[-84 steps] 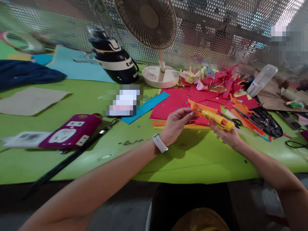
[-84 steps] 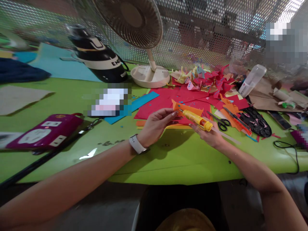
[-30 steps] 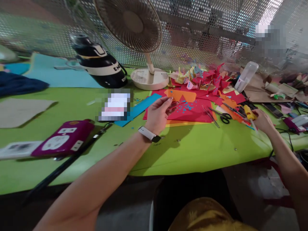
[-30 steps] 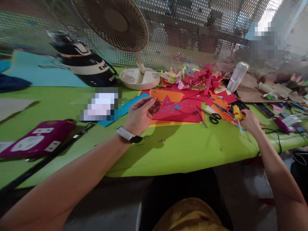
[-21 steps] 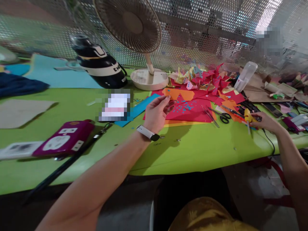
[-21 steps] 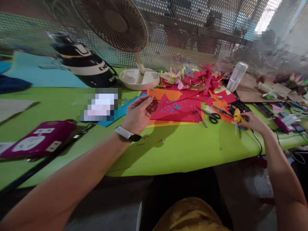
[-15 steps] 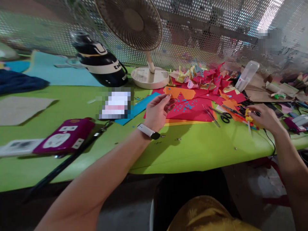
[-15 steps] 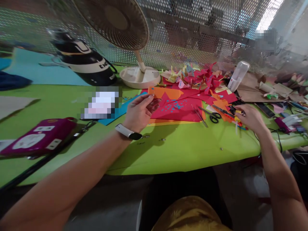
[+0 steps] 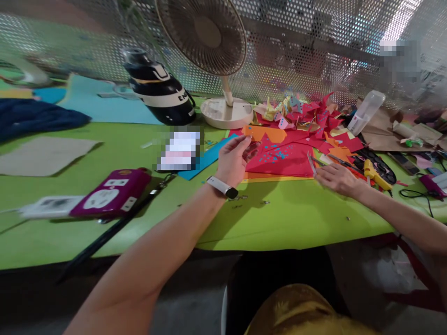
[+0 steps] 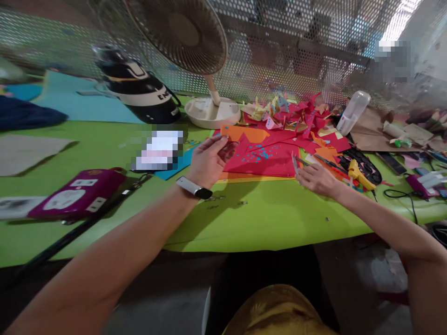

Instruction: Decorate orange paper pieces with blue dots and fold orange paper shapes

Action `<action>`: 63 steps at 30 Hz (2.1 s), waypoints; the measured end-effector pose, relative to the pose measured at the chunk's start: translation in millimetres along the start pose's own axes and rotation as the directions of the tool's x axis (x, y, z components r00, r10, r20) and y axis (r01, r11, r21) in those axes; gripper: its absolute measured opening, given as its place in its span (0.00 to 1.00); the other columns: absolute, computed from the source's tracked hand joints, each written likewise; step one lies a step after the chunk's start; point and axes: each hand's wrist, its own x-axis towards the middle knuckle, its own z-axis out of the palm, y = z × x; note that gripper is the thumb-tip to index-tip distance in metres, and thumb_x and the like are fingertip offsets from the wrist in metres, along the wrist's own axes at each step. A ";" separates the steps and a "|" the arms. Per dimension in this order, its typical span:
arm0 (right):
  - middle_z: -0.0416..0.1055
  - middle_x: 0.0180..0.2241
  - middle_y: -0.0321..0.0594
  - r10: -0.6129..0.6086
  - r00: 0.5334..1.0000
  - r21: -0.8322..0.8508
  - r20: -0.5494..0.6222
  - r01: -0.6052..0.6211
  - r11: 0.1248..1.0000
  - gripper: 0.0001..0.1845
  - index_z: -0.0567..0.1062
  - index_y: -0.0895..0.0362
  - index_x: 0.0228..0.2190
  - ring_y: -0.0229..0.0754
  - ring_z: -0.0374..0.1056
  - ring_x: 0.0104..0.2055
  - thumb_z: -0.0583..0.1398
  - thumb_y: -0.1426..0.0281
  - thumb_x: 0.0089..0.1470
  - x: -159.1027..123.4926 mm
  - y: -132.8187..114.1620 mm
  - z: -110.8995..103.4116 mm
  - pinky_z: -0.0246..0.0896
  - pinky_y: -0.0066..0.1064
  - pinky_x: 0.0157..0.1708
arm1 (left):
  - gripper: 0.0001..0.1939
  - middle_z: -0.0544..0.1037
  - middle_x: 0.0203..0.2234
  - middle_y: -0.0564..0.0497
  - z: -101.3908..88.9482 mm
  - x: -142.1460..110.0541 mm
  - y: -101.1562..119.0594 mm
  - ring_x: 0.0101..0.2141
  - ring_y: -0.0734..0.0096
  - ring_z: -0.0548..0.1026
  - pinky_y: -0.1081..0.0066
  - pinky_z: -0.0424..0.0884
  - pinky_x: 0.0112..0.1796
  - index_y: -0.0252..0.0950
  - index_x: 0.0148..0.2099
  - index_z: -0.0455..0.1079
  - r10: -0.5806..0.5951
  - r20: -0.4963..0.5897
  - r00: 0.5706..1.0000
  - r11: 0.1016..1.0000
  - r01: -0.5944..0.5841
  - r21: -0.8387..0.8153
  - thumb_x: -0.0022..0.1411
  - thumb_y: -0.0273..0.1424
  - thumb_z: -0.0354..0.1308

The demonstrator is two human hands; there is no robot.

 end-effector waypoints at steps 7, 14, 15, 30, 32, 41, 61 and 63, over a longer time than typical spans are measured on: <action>0.79 0.37 0.41 0.650 0.722 0.644 -0.237 -0.384 0.662 0.14 0.78 0.54 0.39 0.45 0.76 0.39 0.58 0.59 0.59 38.2 -7.2 -20.2 0.72 0.39 0.44 | 0.12 0.81 0.29 0.55 -1.6 1.5 -1.8 0.32 0.73 0.82 0.75 0.76 0.33 0.39 0.33 0.73 0.001 0.029 1.000 1.000 -0.001 0.000 0.49 0.31 0.72; 0.77 0.30 0.42 0.757 0.642 0.729 -0.119 -0.462 0.505 0.16 0.76 0.57 0.32 0.44 0.74 0.33 0.62 0.56 0.51 62.2 -5.9 7.1 0.71 0.37 0.38 | 0.09 0.81 0.28 0.53 1.3 -1.7 -0.7 0.34 0.69 0.82 0.75 0.77 0.32 0.39 0.33 0.74 -0.016 0.013 1.000 1.000 0.016 -0.001 0.50 0.28 0.71; 0.77 0.29 0.42 0.761 0.640 0.689 -0.104 -0.506 0.520 0.16 0.76 0.57 0.31 0.44 0.74 0.33 0.62 0.57 0.51 63.8 -5.0 7.7 0.71 0.36 0.37 | 0.08 0.81 0.28 0.53 1.6 -2.2 -0.6 0.34 0.68 0.82 0.75 0.77 0.31 0.39 0.33 0.74 -0.022 0.008 1.000 1.000 0.022 0.002 0.51 0.28 0.70; 0.81 0.35 0.43 0.696 0.707 0.796 -0.122 -0.350 0.495 0.11 0.81 0.56 0.35 0.44 0.77 0.37 0.64 0.62 0.52 104.3 -14.2 33.8 0.72 0.35 0.41 | 0.07 0.81 0.28 0.54 0.6 0.6 2.7 0.33 0.72 0.82 0.79 0.75 0.29 0.38 0.32 0.73 -0.022 -0.073 0.997 0.996 0.015 -0.091 0.53 0.25 0.69; 0.81 0.33 0.42 0.686 0.716 0.820 -0.126 -0.314 0.478 0.12 0.81 0.56 0.36 0.43 0.77 0.36 0.64 0.62 0.53 109.3 -17.3 42.3 0.72 0.34 0.39 | 0.07 0.81 0.28 0.54 0.5 0.9 2.5 0.31 0.73 0.82 0.79 0.74 0.29 0.38 0.32 0.73 -0.032 -0.075 0.997 0.994 0.023 -0.111 0.53 0.25 0.69; 0.80 0.32 0.38 0.677 0.715 0.815 -0.171 -0.283 0.505 0.11 0.80 0.55 0.34 0.41 0.75 0.35 0.63 0.61 0.55 114.6 -24.5 59.1 0.70 0.32 0.38 | 0.08 0.82 0.28 0.55 -2.5 2.9 0.0 0.32 0.72 0.82 0.79 0.75 0.29 0.39 0.32 0.73 -0.021 -0.051 0.998 0.995 0.016 -0.103 0.53 0.27 0.70; 0.79 0.32 0.40 0.694 0.709 0.862 -0.121 -0.272 0.428 0.14 0.80 0.54 0.34 0.44 0.77 0.36 0.63 0.57 0.53 114.8 -19.7 73.1 0.72 0.35 0.35 | 0.06 0.81 0.28 0.54 1.3 -2.3 2.4 0.32 0.72 0.82 0.76 0.75 0.30 0.38 0.33 0.73 -0.049 -0.029 0.998 0.997 0.047 -0.065 0.55 0.26 0.68; 0.79 0.32 0.40 0.701 0.704 0.873 -0.114 -0.265 0.408 0.14 0.79 0.54 0.34 0.44 0.77 0.36 0.63 0.57 0.53 115.1 -19.7 74.0 0.73 0.35 0.36 | 0.06 0.81 0.28 0.54 1.5 -2.6 2.2 0.31 0.72 0.82 0.76 0.75 0.30 0.38 0.33 0.73 -0.049 -0.026 0.998 0.997 0.047 -0.066 0.54 0.26 0.68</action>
